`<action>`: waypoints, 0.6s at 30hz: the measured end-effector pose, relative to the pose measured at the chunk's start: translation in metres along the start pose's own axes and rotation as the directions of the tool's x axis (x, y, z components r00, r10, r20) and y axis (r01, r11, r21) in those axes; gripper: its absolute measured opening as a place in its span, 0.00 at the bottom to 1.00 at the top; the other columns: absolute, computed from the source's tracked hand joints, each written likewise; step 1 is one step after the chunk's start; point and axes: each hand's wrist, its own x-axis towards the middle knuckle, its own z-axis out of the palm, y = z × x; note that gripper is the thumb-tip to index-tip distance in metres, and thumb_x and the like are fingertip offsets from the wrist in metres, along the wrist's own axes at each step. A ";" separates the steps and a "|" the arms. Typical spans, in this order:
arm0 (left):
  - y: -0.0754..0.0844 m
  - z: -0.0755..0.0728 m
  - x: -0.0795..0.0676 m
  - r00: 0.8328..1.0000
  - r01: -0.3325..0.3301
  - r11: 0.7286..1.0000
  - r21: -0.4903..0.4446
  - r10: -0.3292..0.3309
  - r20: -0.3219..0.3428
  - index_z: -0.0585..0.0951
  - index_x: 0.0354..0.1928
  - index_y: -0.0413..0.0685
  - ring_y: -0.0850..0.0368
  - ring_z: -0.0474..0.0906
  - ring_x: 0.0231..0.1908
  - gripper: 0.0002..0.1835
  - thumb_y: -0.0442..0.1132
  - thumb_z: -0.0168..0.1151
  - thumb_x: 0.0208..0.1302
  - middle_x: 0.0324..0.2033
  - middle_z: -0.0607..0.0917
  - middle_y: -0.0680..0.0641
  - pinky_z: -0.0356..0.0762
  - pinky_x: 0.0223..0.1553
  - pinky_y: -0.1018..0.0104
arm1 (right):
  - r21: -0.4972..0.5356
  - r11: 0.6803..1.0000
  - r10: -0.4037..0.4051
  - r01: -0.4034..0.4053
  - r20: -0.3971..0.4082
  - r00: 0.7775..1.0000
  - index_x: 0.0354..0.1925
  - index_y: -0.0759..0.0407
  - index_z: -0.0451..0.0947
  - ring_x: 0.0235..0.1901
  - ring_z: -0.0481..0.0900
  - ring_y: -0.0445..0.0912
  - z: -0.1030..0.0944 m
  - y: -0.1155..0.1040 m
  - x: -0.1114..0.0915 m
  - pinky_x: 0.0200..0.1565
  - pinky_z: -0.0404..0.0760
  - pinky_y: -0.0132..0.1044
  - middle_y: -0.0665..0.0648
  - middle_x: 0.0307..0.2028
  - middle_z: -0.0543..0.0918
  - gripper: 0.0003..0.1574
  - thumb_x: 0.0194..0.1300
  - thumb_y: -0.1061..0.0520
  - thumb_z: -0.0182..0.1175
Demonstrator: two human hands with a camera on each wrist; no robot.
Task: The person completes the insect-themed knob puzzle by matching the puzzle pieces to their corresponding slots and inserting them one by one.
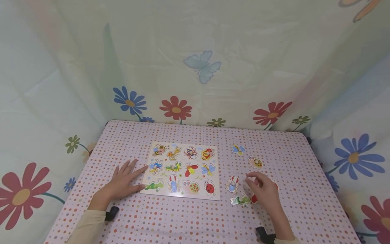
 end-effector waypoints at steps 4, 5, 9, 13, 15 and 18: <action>0.000 0.000 0.000 1.000 0.001 1.000 0.001 -0.001 -0.003 0.63 0.76 0.68 0.31 0.38 0.75 0.40 0.66 0.60 0.65 0.78 0.47 0.38 0.30 0.68 0.27 | -0.023 0.998 0.059 -0.060 -0.017 0.998 0.51 0.58 0.82 0.25 0.66 0.45 -0.005 0.011 -0.006 0.20 0.66 0.34 0.55 0.30 0.73 0.20 0.71 0.46 0.63; 0.000 0.000 0.000 1.000 0.001 1.000 -0.001 -0.001 -0.003 0.63 0.76 0.68 0.31 0.38 0.75 0.40 0.66 0.60 0.65 0.78 0.47 0.38 0.30 0.68 0.27 | -0.033 0.997 0.066 -0.066 -0.021 0.998 0.51 0.59 0.82 0.24 0.66 0.45 -0.006 0.014 -0.007 0.20 0.66 0.34 0.55 0.30 0.73 0.20 0.71 0.46 0.63; -0.001 0.001 0.000 1.000 0.001 1.000 -0.002 -0.001 -0.002 0.62 0.77 0.69 0.31 0.38 0.75 0.40 0.66 0.60 0.64 0.78 0.46 0.39 0.29 0.68 0.28 | -0.073 0.992 0.102 -0.103 -0.015 0.995 0.51 0.61 0.82 0.25 0.66 0.45 -0.010 0.023 -0.012 0.21 0.65 0.34 0.55 0.29 0.73 0.22 0.70 0.45 0.63; -0.002 0.002 0.000 1.000 0.004 1.000 -0.004 -0.004 -0.003 0.62 0.76 0.69 0.31 0.38 0.75 0.40 0.66 0.61 0.64 0.78 0.46 0.39 0.29 0.68 0.28 | -0.092 0.985 0.148 -0.146 0.020 0.989 0.52 0.63 0.81 0.27 0.67 0.47 -0.013 0.030 -0.014 0.24 0.65 0.35 0.55 0.29 0.73 0.27 0.71 0.41 0.61; -0.001 0.002 0.000 1.000 0.005 1.000 -0.004 -0.005 -0.003 0.62 0.76 0.69 0.31 0.37 0.75 0.40 0.66 0.61 0.64 0.78 0.46 0.39 0.29 0.68 0.28 | -0.082 0.982 0.172 -0.168 0.045 0.984 0.53 0.63 0.80 0.28 0.67 0.47 -0.014 0.034 -0.015 0.24 0.66 0.35 0.55 0.29 0.73 0.29 0.71 0.40 0.61; -0.001 0.002 0.000 1.000 0.006 1.000 -0.002 -0.006 -0.003 0.62 0.76 0.69 0.32 0.37 0.75 0.40 0.66 0.60 0.64 0.78 0.46 0.39 0.29 0.68 0.28 | -0.065 0.976 0.211 -0.206 0.085 0.974 0.54 0.63 0.79 0.29 0.69 0.47 -0.016 0.040 -0.015 0.25 0.69 0.36 0.55 0.30 0.75 0.32 0.70 0.38 0.60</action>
